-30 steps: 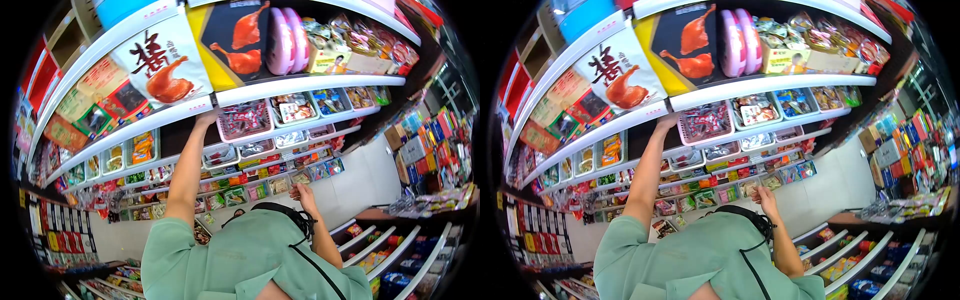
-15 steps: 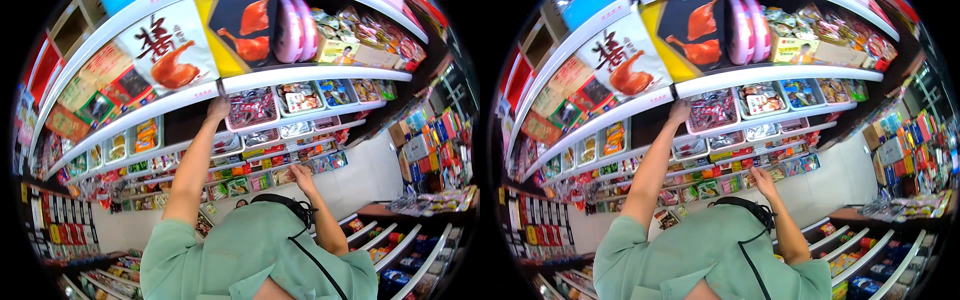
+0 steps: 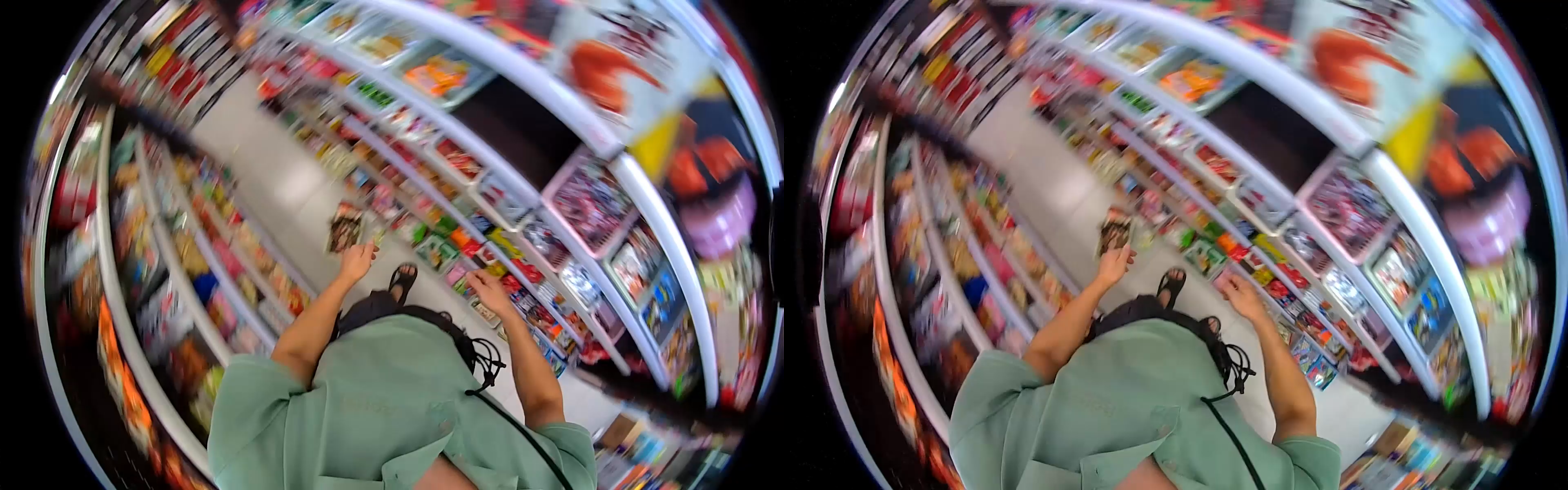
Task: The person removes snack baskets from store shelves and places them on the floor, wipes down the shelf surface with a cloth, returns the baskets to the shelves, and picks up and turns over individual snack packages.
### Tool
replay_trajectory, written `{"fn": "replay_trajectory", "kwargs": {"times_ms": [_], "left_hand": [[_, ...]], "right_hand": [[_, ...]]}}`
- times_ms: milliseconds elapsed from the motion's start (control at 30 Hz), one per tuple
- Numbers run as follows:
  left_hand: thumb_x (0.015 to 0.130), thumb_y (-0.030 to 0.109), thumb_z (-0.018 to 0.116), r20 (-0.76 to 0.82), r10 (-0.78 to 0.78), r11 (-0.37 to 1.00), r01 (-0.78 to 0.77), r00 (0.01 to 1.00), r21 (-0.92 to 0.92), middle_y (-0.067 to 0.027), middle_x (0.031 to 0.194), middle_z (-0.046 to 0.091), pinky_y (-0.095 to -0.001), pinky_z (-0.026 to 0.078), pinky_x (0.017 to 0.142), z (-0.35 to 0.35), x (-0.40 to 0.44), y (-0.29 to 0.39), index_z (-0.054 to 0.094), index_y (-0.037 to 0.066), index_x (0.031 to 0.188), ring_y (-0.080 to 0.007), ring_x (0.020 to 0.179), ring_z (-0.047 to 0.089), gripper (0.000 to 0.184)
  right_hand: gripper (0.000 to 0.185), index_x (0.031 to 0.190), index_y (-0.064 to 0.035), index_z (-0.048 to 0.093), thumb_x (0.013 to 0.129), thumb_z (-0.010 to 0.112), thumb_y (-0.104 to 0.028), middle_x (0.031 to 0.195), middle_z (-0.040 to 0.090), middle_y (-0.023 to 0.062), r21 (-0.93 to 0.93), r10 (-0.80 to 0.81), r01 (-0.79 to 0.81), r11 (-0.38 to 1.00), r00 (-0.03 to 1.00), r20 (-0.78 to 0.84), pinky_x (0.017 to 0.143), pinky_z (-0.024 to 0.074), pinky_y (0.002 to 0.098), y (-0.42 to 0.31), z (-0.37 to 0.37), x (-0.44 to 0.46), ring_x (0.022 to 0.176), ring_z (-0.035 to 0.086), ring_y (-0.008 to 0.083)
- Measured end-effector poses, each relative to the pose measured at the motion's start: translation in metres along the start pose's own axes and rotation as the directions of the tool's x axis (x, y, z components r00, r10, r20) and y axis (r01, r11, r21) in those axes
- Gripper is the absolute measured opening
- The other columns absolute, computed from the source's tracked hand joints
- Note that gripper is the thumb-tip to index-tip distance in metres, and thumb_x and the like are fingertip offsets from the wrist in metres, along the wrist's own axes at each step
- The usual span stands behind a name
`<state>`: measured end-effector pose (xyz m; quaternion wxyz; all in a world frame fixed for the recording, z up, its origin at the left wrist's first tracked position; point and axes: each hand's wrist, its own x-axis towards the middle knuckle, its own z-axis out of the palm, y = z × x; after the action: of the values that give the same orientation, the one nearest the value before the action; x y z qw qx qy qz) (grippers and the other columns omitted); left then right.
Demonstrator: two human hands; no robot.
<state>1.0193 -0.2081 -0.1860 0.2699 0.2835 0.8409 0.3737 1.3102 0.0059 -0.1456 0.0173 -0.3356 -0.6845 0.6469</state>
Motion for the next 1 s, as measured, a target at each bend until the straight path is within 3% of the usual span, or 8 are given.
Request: {"fn": "replay_trajectory", "kwargs": {"times_ms": [133,233,467,633,700,833,967,1000], "left_hand": [[0.09,0.03,0.048,-0.044,-0.597,0.773,0.56,0.801,-0.296,-0.0127,0.072,0.065,-0.0311,0.049,0.058,-0.034,-0.076,-0.114,0.066,-0.002,0.093,-0.0198,0.06,0.062,0.037],[0.09,0.025,0.05,-0.007,-0.81,0.471,0.643,0.587,-0.604,-0.013,0.072,0.064,-0.0297,0.049,0.054,-0.048,-0.114,-0.161,0.064,-0.004,0.094,-0.0206,0.056,0.06,0.033],[0.087,0.021,0.052,0.211,-0.837,0.165,0.6,0.505,-0.783,-0.012,0.076,0.062,-0.0317,0.047,0.055,-0.03,-0.119,-0.269,0.06,-0.006,0.094,-0.0214,0.062,0.058,0.029],[0.084,0.021,0.052,0.186,-0.854,0.33,0.783,0.486,-0.527,-0.0132,0.071,0.063,-0.0329,0.05,0.054,-0.046,-0.023,-0.303,0.062,-0.006,0.092,-0.0225,0.058,0.062,0.03],[0.084,0.022,0.052,0.122,-0.862,0.356,0.76,0.492,-0.543,-0.0139,0.073,0.065,-0.0341,0.051,0.058,-0.032,0.023,-0.353,0.063,-0.005,0.093,-0.0233,0.059,0.062,0.031],[0.08,0.028,0.055,-0.032,-0.638,0.77,0.638,0.769,-0.018,-0.0184,0.094,0.065,-0.0378,0.047,0.083,0.004,0.118,-0.471,0.063,-0.001,0.102,-0.0342,0.089,0.062,0.037],[0.08,0.023,0.052,-0.184,-0.682,0.716,0.697,0.708,0.032,-0.0215,0.1,0.062,-0.0408,0.046,0.084,0.035,0.209,-0.54,0.059,0.0,0.109,-0.037,0.098,0.058,0.037],[0.08,0.02,0.051,-0.282,-0.666,0.706,0.706,0.69,0.059,-0.0223,0.101,0.062,-0.0418,0.046,0.084,0.048,0.226,-0.557,0.057,-0.001,0.11,-0.0374,0.098,0.058,0.037]], "right_hand": [[0.036,0.101,-0.0001,0.06,0.087,0.055,-0.033,0.079,0.063,0.0097,-0.275,0.064,0.016,0.961,0.958,0.28,0.064,0.0471,0.0293,0.005,0.061,0.047,0.066,0.059,0.0158],[0.038,0.103,-0.0009,0.061,0.085,0.057,-0.034,0.08,0.064,0.0112,-0.332,0.114,0.02,0.943,0.918,0.379,0.065,0.0472,0.0305,0.008,0.107,0.072,0.067,0.059,0.0178],[0.039,0.099,-0.0016,0.062,0.082,0.059,-0.037,0.088,0.065,0.0168,-0.581,0.377,-0.024,0.813,0.783,0.496,0.077,0.0486,0.0353,0.037,0.177,0.104,0.085,0.063,0.0285],[0.042,0.104,-0.0022,0.059,0.08,0.06,-0.037,0.098,0.061,0.0201,-0.709,0.468,-0.063,0.702,0.792,0.393,0.084,0.0468,0.0373,0.047,0.208,0.154,0.091,0.06,0.0315],[0.057,0.122,-0.0051,0.048,0.078,0.061,-0.039,0.117,0.049,0.0233,-0.89,0.532,-0.123,0.438,0.834,0.147,0.09,0.0429,0.0435,0.067,0.22,0.159,0.105,0.051,0.0369],[0.079,0.138,-0.0092,0.03,0.074,0.062,-0.044,0.134,0.028,0.0241,-0.959,0.664,-0.159,0.233,0.747,0.037,0.096,0.0339,0.0556,0.102,0.252,0.169,0.123,0.027,0.0434],[0.082,0.137,-0.0098,0.03,0.07,0.065,-0.044,0.138,0.023,0.0261,-0.977,0.473,-0.127,0.17,0.881,-0.033,0.101,0.0272,0.0519,0.14,0.251,0.212,0.126,0.025,0.043],[0.078,0.134,-0.0082,0.034,0.069,0.067,-0.037,0.136,0.025,0.0267,-0.949,0.37,-0.126,0.288,0.929,-0.011,0.101,0.0251,0.0561,0.153,0.241,0.22,0.124,0.025,0.0457]]}}
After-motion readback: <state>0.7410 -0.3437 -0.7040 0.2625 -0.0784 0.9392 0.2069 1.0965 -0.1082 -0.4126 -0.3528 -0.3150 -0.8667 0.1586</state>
